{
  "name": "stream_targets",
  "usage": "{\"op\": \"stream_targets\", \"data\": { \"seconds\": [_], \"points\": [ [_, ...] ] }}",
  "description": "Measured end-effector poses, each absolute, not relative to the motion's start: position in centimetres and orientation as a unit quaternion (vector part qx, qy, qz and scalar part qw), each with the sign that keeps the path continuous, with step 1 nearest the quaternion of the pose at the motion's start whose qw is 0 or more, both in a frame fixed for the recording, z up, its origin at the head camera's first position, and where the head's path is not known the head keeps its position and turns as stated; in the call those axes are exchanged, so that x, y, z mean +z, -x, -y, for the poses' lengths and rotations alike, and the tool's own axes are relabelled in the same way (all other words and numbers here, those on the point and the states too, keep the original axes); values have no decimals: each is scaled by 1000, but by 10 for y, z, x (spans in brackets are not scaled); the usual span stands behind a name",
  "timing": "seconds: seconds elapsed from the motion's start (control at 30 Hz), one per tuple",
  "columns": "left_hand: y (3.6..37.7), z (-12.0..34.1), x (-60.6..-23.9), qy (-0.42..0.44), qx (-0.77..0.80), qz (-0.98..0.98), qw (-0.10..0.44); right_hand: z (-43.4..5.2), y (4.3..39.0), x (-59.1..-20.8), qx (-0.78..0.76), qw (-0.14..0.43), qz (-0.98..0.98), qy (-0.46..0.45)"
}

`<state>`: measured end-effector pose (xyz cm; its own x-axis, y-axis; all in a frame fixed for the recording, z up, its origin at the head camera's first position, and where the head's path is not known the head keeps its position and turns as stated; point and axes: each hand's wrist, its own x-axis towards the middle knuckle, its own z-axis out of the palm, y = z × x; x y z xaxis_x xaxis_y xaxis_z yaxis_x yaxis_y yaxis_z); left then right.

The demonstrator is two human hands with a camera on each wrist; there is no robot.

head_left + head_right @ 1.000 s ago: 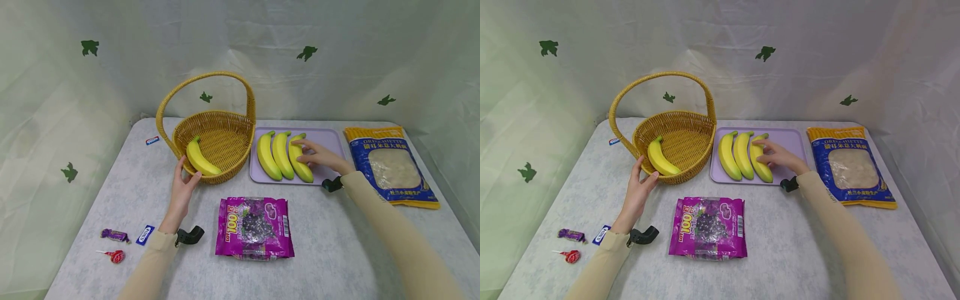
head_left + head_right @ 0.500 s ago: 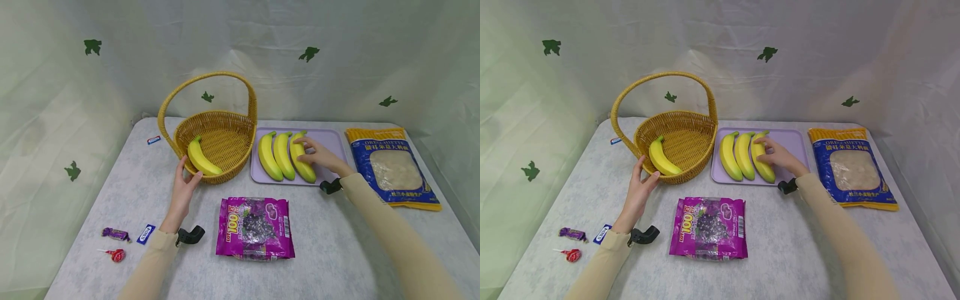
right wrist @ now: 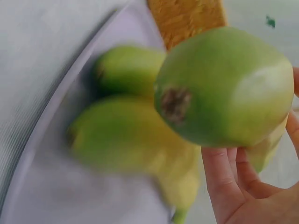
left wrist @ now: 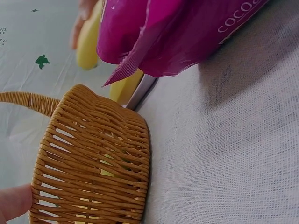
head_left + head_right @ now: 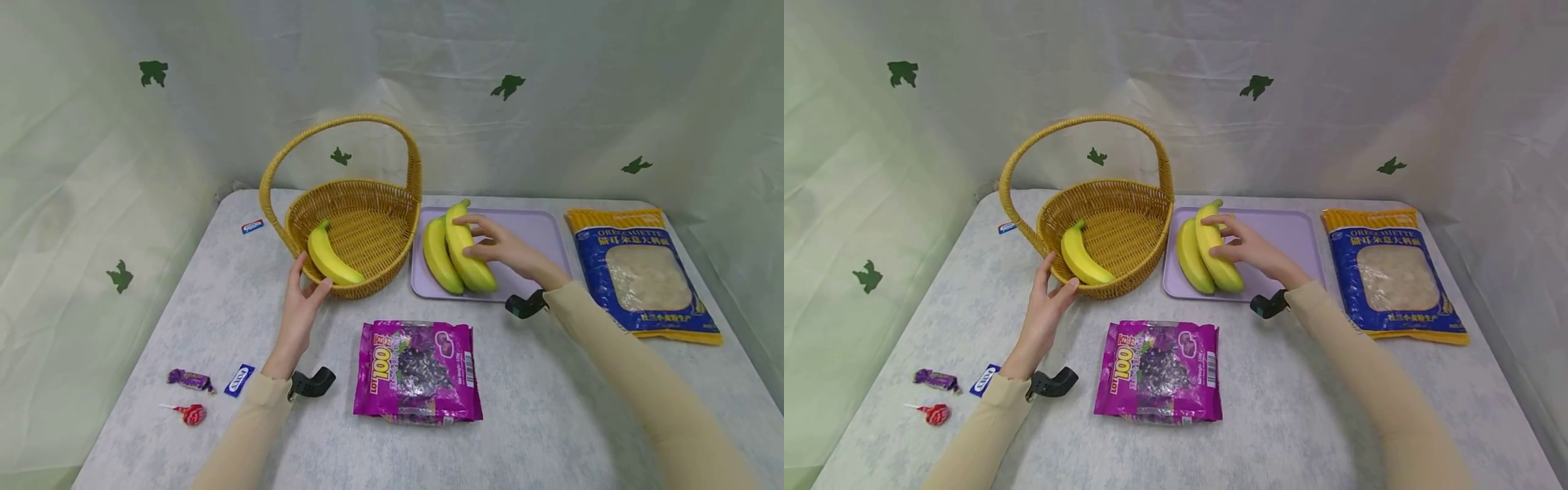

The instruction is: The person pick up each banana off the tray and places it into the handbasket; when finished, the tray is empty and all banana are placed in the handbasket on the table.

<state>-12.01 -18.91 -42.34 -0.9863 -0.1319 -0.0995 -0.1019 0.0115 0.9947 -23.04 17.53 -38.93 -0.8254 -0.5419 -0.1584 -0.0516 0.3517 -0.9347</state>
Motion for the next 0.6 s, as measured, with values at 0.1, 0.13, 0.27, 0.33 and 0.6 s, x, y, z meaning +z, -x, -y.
{"op": "stream_targets", "data": {
  "seconds": [0.1, 0.13, 0.27, 0.33, 0.6],
  "points": [
    [121, 189, -423, -83, -699, 710, 9, -160, 227, -380, -543, 239, -776, 214],
    [121, 189, -423, -83, -699, 711, 10, -155, 226, -378, -544, 242, -772, 224],
    [121, 189, -423, -83, -697, 713, 10, -134, 223, -368, -529, 248, -768, 263],
    [121, 189, -422, -81, -696, 713, 10, -123, 223, -365, -520, 249, -767, 281],
    [120, 188, -422, -82, -695, 715, 10, -80, 229, -358, -492, 250, -761, 341]
  ]
}}
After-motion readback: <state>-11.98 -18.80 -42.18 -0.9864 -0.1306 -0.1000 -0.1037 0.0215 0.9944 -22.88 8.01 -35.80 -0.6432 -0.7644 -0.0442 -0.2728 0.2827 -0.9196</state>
